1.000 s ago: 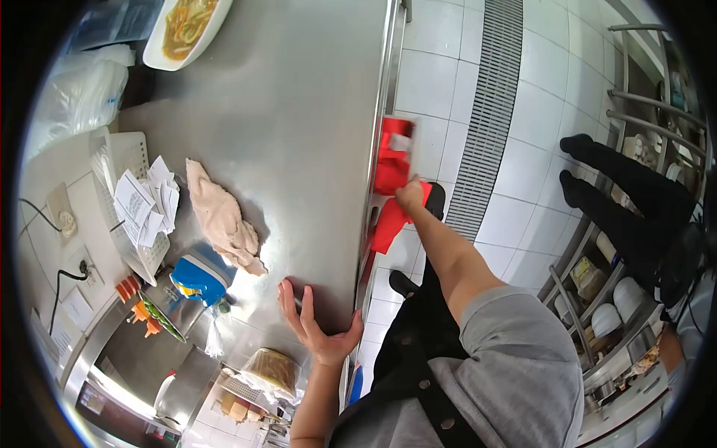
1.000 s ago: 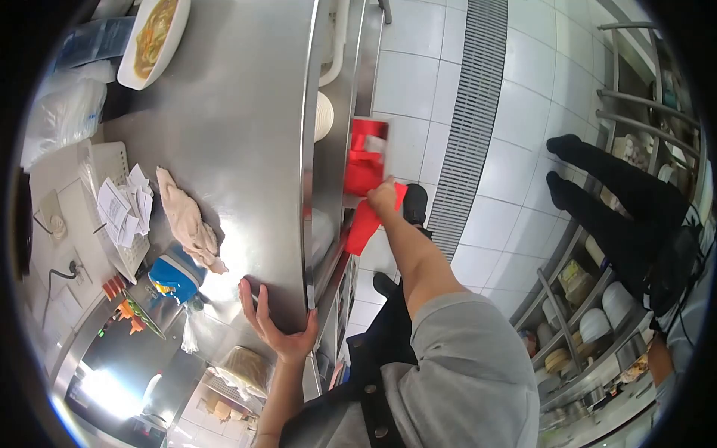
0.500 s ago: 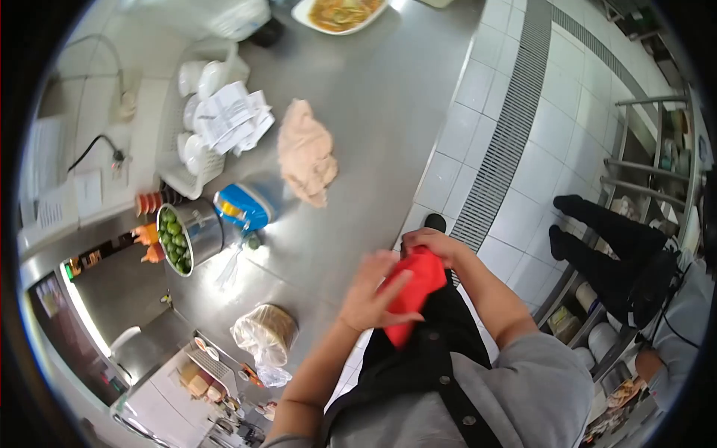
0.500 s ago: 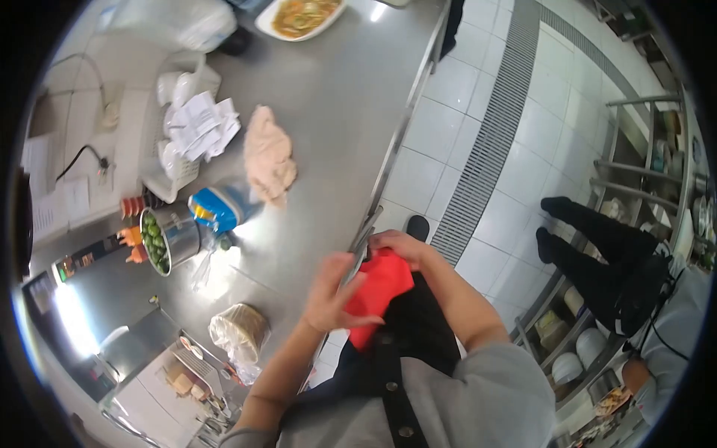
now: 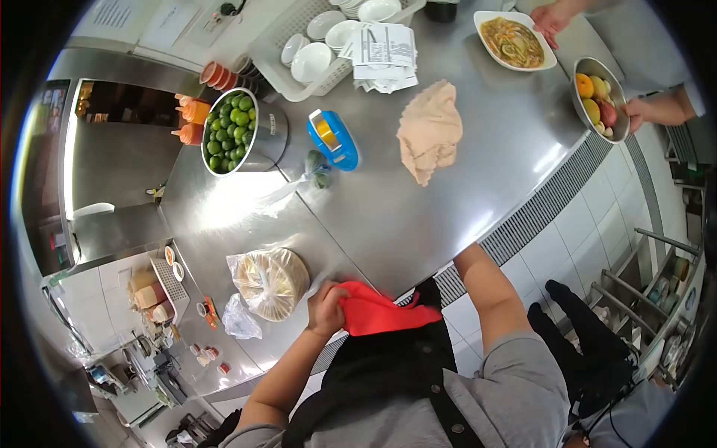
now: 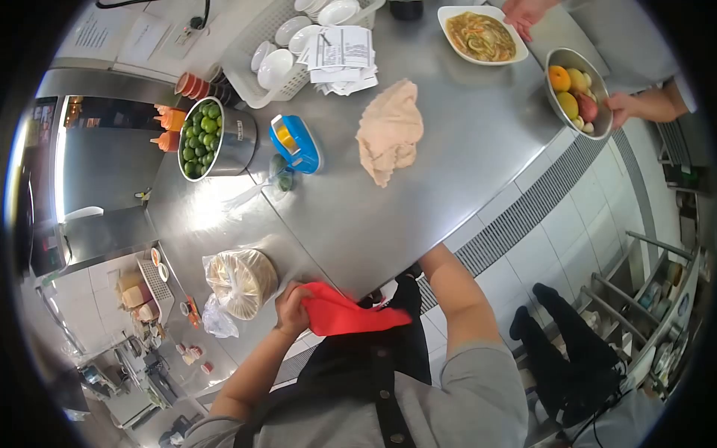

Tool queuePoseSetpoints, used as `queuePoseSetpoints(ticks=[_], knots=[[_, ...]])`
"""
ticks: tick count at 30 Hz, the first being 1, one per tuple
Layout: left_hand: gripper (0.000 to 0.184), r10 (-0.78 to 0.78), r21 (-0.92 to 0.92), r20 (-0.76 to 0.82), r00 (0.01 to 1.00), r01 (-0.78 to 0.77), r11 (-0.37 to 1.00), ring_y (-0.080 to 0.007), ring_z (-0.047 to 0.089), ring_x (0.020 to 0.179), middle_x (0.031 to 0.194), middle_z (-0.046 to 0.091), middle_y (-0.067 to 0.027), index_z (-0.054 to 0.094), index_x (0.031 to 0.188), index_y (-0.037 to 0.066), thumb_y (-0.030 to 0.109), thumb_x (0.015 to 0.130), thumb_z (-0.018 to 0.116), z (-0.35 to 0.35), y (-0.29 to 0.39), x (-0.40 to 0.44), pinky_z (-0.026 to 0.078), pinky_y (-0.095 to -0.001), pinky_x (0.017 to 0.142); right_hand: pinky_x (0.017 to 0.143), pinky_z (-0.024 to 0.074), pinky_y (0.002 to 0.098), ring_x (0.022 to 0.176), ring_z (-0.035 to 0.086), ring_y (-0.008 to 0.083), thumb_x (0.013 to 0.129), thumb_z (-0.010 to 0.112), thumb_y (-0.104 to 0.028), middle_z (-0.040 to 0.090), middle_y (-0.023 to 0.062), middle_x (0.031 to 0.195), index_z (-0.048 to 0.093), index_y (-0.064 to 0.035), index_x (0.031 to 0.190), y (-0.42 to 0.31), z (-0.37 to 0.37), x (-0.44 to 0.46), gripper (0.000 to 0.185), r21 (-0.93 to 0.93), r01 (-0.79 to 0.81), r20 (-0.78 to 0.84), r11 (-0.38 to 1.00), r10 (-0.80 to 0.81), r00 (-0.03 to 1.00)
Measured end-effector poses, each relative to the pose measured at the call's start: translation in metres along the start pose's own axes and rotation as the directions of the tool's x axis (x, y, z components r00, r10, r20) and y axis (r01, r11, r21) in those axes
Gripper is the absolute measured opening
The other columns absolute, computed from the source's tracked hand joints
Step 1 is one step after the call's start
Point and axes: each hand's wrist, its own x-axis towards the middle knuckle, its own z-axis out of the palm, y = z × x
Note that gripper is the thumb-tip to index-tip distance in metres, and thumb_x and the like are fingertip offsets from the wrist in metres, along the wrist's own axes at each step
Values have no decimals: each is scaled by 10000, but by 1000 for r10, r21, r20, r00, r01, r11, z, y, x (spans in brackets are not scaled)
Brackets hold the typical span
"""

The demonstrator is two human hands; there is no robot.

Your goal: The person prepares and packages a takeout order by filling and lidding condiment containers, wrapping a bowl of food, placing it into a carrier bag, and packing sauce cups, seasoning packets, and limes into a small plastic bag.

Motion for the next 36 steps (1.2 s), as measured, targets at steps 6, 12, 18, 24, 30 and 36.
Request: queuePoseSetpoints(ticks=[6,12,18,24,30,36], knots=[[273,44,41,-123,991,-39,998,-304,638,653,825,640,-141,641,852,55,-85,644,533,3,-14,-11,508,-371,542,841,511,310,947,636,207,951,592,-138,661,116,1013,659,10,1048,6,14,6,189,71,-89,-25,994,91,996],[274,26,20,-117,993,-24,1000,-312,644,667,834,642,-148,644,858,56,-74,646,530,3,-14,-14,515,-373,553,832,515,313,946,640,209,949,595,-127,664,120,1024,659,11,1055,2,25,13,186,175,-132,-57,976,144,988],[285,29,14,-127,991,-28,1000,-324,647,678,839,642,-154,644,862,58,-71,633,533,4,-14,-14,522,-379,565,822,520,316,944,645,210,946,599,-117,666,124,1035,659,11,1062,6,42,12,183,328,-162,-71,931,195,978],[295,47,27,-129,991,-44,999,-325,646,676,832,642,-159,641,864,56,-80,629,529,5,-12,-13,521,-381,567,812,524,319,943,650,211,943,603,-107,669,128,1046,659,12,1069,8,49,9,182,458,-175,-74,872,233,970],[299,45,23,-124,991,-42,999,-327,644,671,821,638,-161,639,862,53,-88,624,526,3,-13,-13,517,-383,558,803,529,322,942,655,213,941,607,-96,672,132,1057,659,13,1076,5,51,4,182,566,-172,-75,806,258,963],[302,59,13,-132,990,-58,998,-319,645,674,830,638,-151,642,866,63,-92,634,527,3,-14,-13,516,-377,552,793,533,325,941,660,214,938,610,-86,675,136,1068,660,13,1083,2,51,-7,183,700,-153,-76,698,285,955]])
